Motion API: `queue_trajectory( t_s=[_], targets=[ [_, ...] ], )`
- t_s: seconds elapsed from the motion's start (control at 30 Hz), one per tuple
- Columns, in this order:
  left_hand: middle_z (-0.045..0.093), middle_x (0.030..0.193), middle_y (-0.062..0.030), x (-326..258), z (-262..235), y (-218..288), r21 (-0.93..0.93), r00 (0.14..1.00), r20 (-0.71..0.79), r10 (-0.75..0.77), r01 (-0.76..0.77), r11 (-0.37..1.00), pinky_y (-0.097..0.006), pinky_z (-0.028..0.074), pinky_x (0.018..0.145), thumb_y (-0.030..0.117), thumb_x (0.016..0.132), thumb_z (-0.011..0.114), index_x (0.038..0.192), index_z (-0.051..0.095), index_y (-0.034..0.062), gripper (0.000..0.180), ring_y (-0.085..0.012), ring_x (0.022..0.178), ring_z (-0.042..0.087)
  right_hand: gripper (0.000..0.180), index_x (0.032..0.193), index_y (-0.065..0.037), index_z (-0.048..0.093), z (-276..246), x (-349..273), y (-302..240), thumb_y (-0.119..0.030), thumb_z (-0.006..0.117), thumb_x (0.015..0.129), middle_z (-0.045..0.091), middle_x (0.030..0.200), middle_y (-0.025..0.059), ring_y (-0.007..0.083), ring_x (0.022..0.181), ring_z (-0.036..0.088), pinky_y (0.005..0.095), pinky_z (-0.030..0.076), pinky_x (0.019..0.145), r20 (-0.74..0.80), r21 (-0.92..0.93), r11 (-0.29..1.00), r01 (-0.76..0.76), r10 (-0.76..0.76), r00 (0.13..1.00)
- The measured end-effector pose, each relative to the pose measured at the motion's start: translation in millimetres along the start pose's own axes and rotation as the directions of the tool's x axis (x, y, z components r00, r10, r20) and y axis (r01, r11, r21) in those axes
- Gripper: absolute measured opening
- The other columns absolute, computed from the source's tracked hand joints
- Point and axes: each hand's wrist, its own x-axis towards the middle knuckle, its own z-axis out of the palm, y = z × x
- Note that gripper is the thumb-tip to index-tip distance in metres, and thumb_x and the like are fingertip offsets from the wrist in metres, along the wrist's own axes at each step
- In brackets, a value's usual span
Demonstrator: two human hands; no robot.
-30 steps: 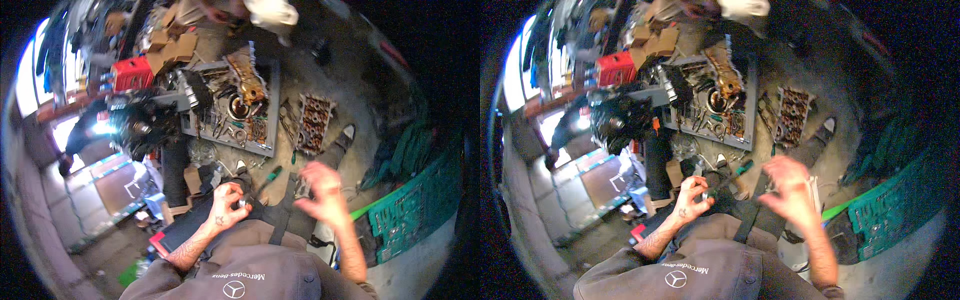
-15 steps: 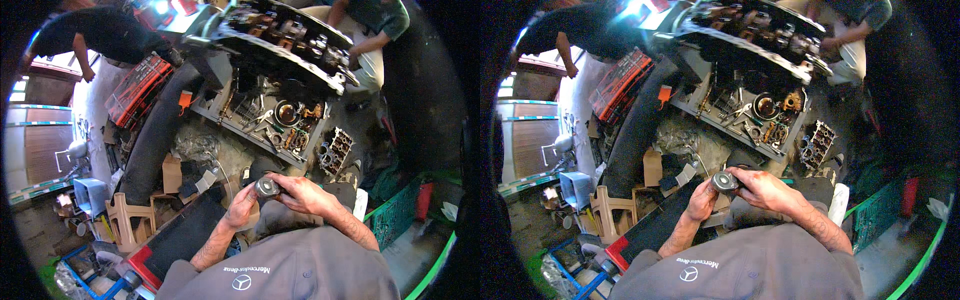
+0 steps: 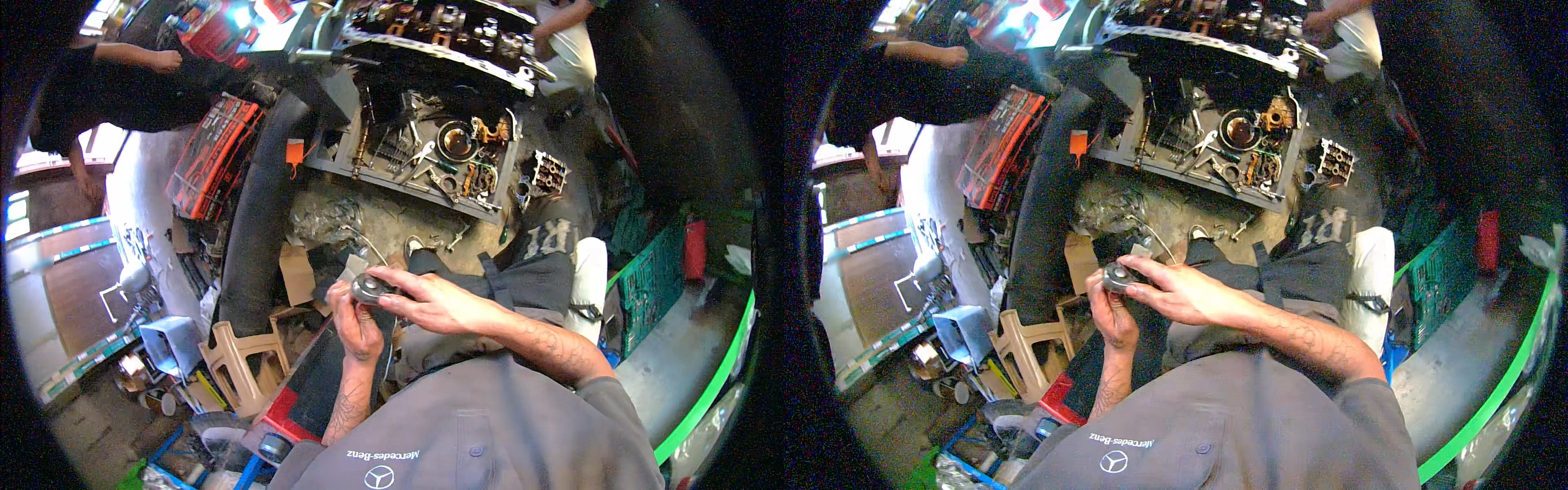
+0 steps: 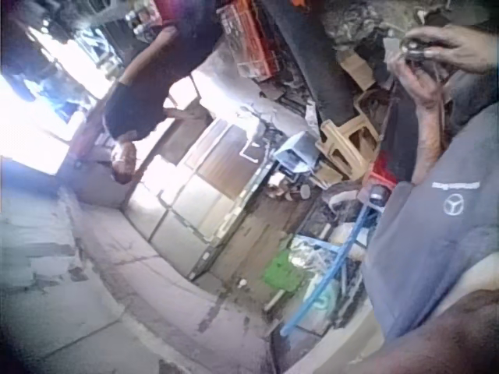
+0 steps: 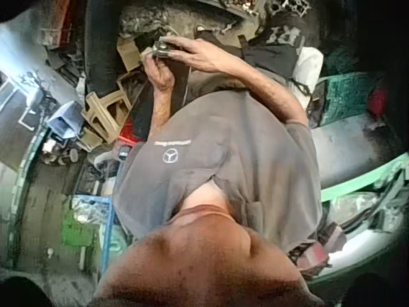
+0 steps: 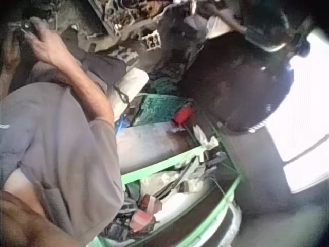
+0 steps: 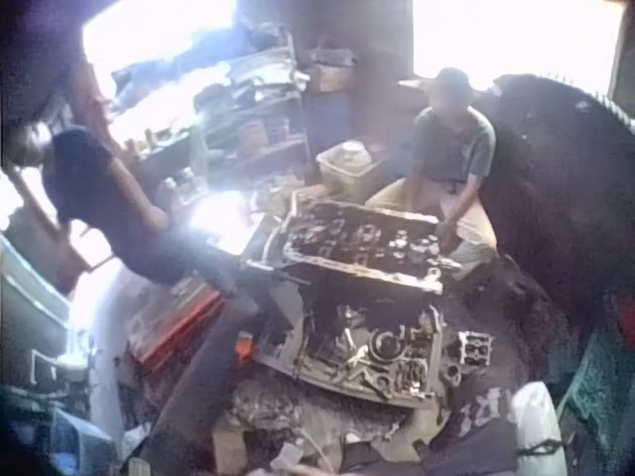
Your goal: The person uses a screwdriver and wrench to loosen and remove bolts from a car engine block while two others assist by holding and stabilizing the engine. The person removes the valve cover and places it aside, then continues to remove bolts and components from the engine.
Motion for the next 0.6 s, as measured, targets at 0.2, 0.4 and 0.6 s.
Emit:
queue_trajectory(
  t_s=[0.2,0.4,0.6],
  targets=[
    [0.05,0.103,-0.0167,14.3,14.3,47.8,0.031,0.96,0.28,-0.009,0.0,1.0,-0.042,0.036,0.092,0.033,0.093,0.047,0.1,0.053,-0.0003,0.034,-0.0328,0.098,0.047,0.043,0.121,-0.012,0.049,-25.5,-34.7,36.7,-0.043,0.045,0.092,0.062,0.103,0.0149,0.029,0.095,0.061,0.0371,0.048,0.081,-0.164,0.224,0.973,0.06,-0.023,0.986],
    [0.052,0.108,-0.0178,-21.6,64.3,23.8,0.283,0.79,0.581,-0.194,0.028,0.959,-0.038,0.04,0.09,0.015,0.082,0.06,0.11,0.052,0.0013,0.032,-0.0325,0.101,0.051,0.037,0.106,-0.007,0.06,-80.1,-111.9,146.7,-0.038,0.06,0.086,0.061,0.08,0.0011,0.0082,0.068,0.051,0.0254,0.045,0.062,-0.282,0.596,0.799,-0.076,0.296,0.913],
    [0.054,0.105,-0.0217,-97.3,26.2,-49.3,0.652,0.524,0.622,-0.582,0.066,0.755,-0.039,0.043,0.086,0.024,0.078,0.066,0.105,0.057,0.0045,0.034,-0.035,0.101,0.053,0.042,0.104,-0.009,0.059,-112.4,-234.0,304.2,-0.044,0.062,0.081,0.066,0.088,0.0092,0.0214,0.078,0.062,0.0335,0.048,0.07,-0.708,0.459,0.853,-0.246,0.519,0.479]
  ],
)
